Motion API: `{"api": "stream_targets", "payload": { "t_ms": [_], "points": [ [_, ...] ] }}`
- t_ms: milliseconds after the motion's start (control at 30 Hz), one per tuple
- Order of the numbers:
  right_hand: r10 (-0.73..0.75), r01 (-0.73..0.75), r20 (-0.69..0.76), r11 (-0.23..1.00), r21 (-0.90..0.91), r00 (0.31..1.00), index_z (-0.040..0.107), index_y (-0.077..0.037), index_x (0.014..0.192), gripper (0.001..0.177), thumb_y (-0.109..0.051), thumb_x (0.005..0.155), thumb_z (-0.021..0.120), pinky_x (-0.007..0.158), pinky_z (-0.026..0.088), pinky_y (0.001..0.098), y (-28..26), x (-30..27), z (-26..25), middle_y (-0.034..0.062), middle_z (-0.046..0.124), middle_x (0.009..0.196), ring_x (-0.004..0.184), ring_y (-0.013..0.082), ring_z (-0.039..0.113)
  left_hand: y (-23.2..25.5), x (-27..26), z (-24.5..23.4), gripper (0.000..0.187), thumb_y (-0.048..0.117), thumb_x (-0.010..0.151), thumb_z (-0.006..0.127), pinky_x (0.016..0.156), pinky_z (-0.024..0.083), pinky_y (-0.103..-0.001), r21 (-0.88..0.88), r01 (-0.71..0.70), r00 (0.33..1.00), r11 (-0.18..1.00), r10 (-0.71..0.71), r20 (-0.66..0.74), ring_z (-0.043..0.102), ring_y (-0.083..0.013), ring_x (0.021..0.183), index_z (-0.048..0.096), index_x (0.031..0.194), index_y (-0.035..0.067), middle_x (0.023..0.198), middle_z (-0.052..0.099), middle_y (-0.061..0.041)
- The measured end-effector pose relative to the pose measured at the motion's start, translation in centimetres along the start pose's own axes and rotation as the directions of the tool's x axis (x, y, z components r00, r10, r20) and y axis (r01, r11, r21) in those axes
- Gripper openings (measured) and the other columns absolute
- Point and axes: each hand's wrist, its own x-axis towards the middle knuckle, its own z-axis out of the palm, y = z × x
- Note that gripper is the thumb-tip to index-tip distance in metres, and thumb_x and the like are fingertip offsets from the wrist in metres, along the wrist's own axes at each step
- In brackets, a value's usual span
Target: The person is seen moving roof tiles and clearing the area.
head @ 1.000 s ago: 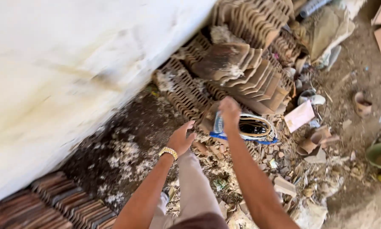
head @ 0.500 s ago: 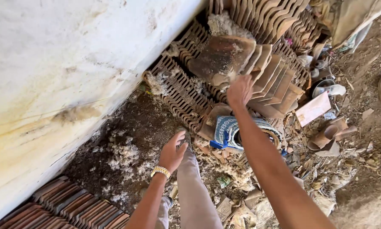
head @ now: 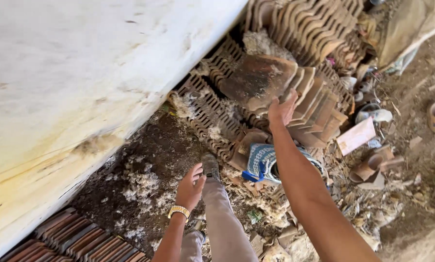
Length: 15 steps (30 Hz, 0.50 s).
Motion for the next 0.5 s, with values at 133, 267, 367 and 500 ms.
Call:
{"api": "stream_targets", "payload": {
  "t_ms": [133,267,367,500],
  "points": [
    [0.212,-0.212,-0.005,0.976,-0.052,0.977,0.052,-0.022,0.135,0.050,-0.022,0.089,0.071,0.091,0.046,0.0441,-3.6,-0.9,0.7,0.0108,0.064,0.122,0.107,0.0255,0.062,-0.8,-0.7,-0.6,0.054,0.030,0.097,0.057,0.103,0.055,-0.041,0.046,0.055,0.998,0.997,-0.055,0.002,0.063,-0.0302,0.128,0.048,0.148,0.011,0.144,0.060,-0.015],
    [0.017,-0.025,0.151,0.999,0.047,0.988,0.046,-0.028,0.142,0.055,-0.026,0.091,0.067,0.085,0.052,0.0400,-7.4,-0.9,0.7,0.0064,0.067,0.121,0.101,0.0214,0.068,-2.8,-0.7,-0.2,0.056,0.029,0.096,0.060,0.103,0.056,-0.041,-0.084,0.074,0.997,0.994,-0.076,-0.013,0.066,-0.0305,0.126,0.048,0.147,0.010,0.142,0.061,-0.017],
    [-0.030,0.041,0.269,0.999,-0.034,0.963,0.041,-0.031,0.146,0.060,-0.032,0.093,0.070,0.087,0.053,0.0437,-11.1,-1.7,0.9,0.0104,0.061,0.130,0.106,0.0251,0.065,-4.2,-0.8,0.0,0.057,0.028,0.095,0.060,0.104,0.054,-0.040,-0.103,0.088,0.996,0.991,-0.091,-0.021,0.066,-0.0303,0.126,0.048,0.147,0.010,0.143,0.061,-0.017],
    [-0.121,0.196,0.322,0.958,-0.212,0.939,0.018,-0.037,0.155,0.097,-0.047,0.082,0.080,0.087,0.053,0.0530,-15.0,-3.5,0.9,0.0198,0.020,0.159,0.129,0.0427,0.044,-4.6,-1.0,0.0,0.056,0.028,0.096,0.060,0.107,0.051,-0.040,-0.127,0.060,0.995,0.990,-0.069,-0.070,0.063,-0.0298,0.129,0.049,0.147,0.009,0.142,0.062,-0.017]
  ]
}}
